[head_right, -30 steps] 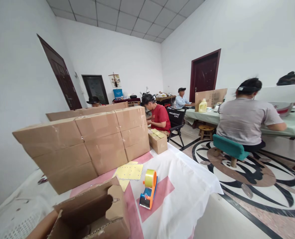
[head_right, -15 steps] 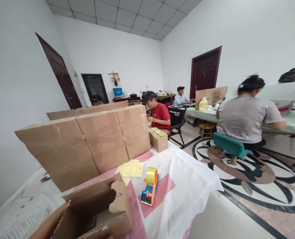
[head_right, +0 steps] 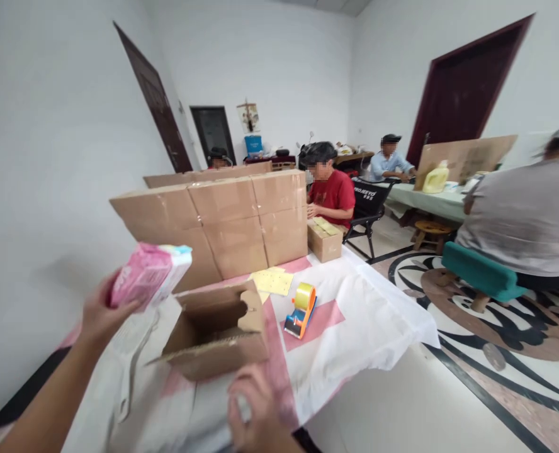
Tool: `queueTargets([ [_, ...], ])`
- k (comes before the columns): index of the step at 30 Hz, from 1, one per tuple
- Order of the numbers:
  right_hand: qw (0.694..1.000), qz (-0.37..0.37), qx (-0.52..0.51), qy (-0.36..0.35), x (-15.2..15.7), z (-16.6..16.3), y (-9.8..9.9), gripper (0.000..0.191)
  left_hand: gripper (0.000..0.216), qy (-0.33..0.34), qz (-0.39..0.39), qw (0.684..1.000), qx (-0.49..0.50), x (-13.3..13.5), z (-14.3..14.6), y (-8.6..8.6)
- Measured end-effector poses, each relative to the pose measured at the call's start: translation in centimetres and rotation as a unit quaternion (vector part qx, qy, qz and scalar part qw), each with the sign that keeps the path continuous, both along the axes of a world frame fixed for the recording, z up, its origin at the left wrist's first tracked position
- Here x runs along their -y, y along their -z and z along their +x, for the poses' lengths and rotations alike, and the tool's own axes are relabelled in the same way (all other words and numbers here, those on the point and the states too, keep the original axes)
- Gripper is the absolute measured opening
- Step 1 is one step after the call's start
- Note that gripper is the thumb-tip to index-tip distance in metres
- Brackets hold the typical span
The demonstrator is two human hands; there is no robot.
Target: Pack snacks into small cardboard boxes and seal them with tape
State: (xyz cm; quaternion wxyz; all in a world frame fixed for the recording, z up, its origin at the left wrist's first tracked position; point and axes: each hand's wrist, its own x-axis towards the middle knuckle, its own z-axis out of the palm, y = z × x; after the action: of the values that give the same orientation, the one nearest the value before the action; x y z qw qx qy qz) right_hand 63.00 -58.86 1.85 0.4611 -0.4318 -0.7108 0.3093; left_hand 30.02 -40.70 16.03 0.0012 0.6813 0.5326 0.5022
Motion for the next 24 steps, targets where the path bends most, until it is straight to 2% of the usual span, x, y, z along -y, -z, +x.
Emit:
queueTargets([
  [2, 0.979, 0.135, -0.068, 0.135, -0.6, 2.1, -3.5, 0.01, 0.074, 0.013, 0.075, 0.993, -0.093, 3.1, 1.2, -3.4],
  [3, 0.968, 0.176, -0.079, 0.158, -1.4, 3.2, -5.8, 0.011, 0.076, 0.034, 0.116, 0.983, -0.141, 4.4, 2.0, -4.8],
  [4, 0.968, 0.19, -0.068, 0.148, -2.6, 4.1, -8.1, 0.014, 0.076, 0.06, 0.147, 0.969, -0.188, 5.5, 2.9, -5.9],
  [5, 0.975, 0.193, -0.039, 0.106, -4.0, 4.9, -10.3, 0.017, 0.077, 0.086, 0.174, 0.954, -0.23, 6.5, 3.8, -6.7],
  [7, 0.979, 0.191, 0.064, -0.033, -7.0, 5.9, -13.9, 0.025, 0.074, 0.127, 0.204, 0.925, -0.295, 7.9, 5.2, -7.7],
  [9, 0.961, 0.169, 0.178, -0.124, -9.3, 6.3, -15.6, 0.025, 0.07, 0.146, 0.212, 0.907, -0.332, 8.7, 6.2, -7.9],
  [10, 0.951, 0.159, 0.221, -0.148, -9.9, 6.3, -15.8, 0.024, 0.069, 0.15, 0.212, 0.902, -0.344, 8.9, 6.5, -7.9],
  [12, 0.941, 0.15, 0.262, -0.152, -10.3, 6.3, -15.6, 0.016, 0.067, 0.156, 0.205, 0.896, -0.363, 9.0, 6.8, -7.6],
  [14, 0.947, 0.153, 0.251, -0.129, -9.8, 6.5, -14.8, 0.004, 0.068, 0.159, 0.194, 0.893, -0.374, 8.7, 6.9, -7.2],
  [15, 0.953, 0.153, 0.234, -0.115, -9.4, 6.6, -14.3, 0.007, 0.069, 0.163, 0.188, 0.891, -0.379, 8.6, 7.0, -6.9],
  [20, 0.985, 0.154, 0.072, -0.007, -8.5, 6.8, -11.1, 0.022, 0.071, 0.192, 0.168, 0.879, -0.402, 8.2, 8.3, -5.1],
  [24, 0.977, 0.121, -0.104, 0.142, -9.2, 5.9, -7.6, 0.022, 0.067, 0.223, 0.149, 0.844, -0.465, 8.0, 10.2, -3.1],
])
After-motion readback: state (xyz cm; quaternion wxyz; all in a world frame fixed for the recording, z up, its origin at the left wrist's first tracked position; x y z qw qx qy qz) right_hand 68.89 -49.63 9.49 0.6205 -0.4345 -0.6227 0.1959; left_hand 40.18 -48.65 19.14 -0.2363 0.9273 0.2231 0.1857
